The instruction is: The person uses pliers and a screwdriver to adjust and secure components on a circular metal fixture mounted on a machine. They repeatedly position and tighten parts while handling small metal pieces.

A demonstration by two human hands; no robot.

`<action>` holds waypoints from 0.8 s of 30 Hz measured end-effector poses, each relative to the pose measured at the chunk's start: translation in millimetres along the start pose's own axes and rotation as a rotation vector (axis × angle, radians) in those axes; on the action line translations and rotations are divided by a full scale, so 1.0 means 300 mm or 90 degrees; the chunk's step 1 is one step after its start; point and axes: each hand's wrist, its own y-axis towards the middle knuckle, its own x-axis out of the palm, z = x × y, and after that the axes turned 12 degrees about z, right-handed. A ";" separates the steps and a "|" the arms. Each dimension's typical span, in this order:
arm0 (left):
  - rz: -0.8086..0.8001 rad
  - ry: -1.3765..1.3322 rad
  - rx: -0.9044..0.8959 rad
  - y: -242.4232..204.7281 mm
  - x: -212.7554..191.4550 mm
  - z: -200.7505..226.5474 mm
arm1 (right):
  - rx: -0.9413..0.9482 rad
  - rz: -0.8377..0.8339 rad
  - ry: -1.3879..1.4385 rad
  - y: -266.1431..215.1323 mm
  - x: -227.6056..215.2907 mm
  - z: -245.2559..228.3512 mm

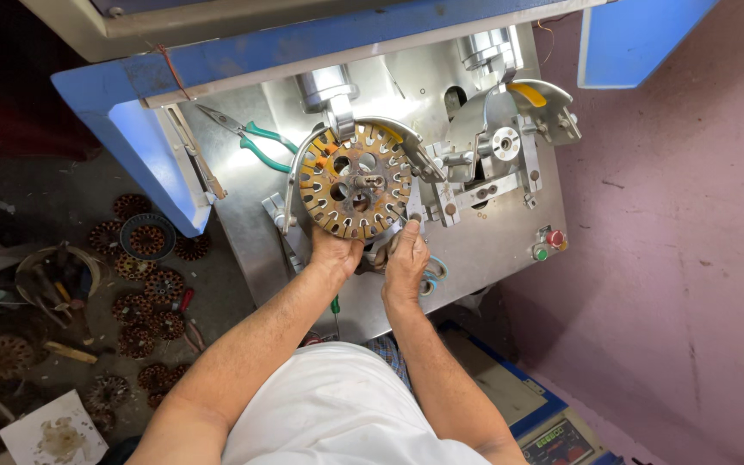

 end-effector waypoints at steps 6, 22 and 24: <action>0.012 -0.060 -0.044 0.040 -0.042 -0.022 | 0.041 0.042 0.000 0.001 0.009 -0.007; -0.084 0.007 -0.002 0.001 -0.027 0.066 | -0.349 0.009 -0.287 0.006 -0.079 -0.092; -0.100 0.039 0.015 -0.035 -0.009 0.053 | -0.276 -0.009 -0.287 0.019 -0.091 -0.107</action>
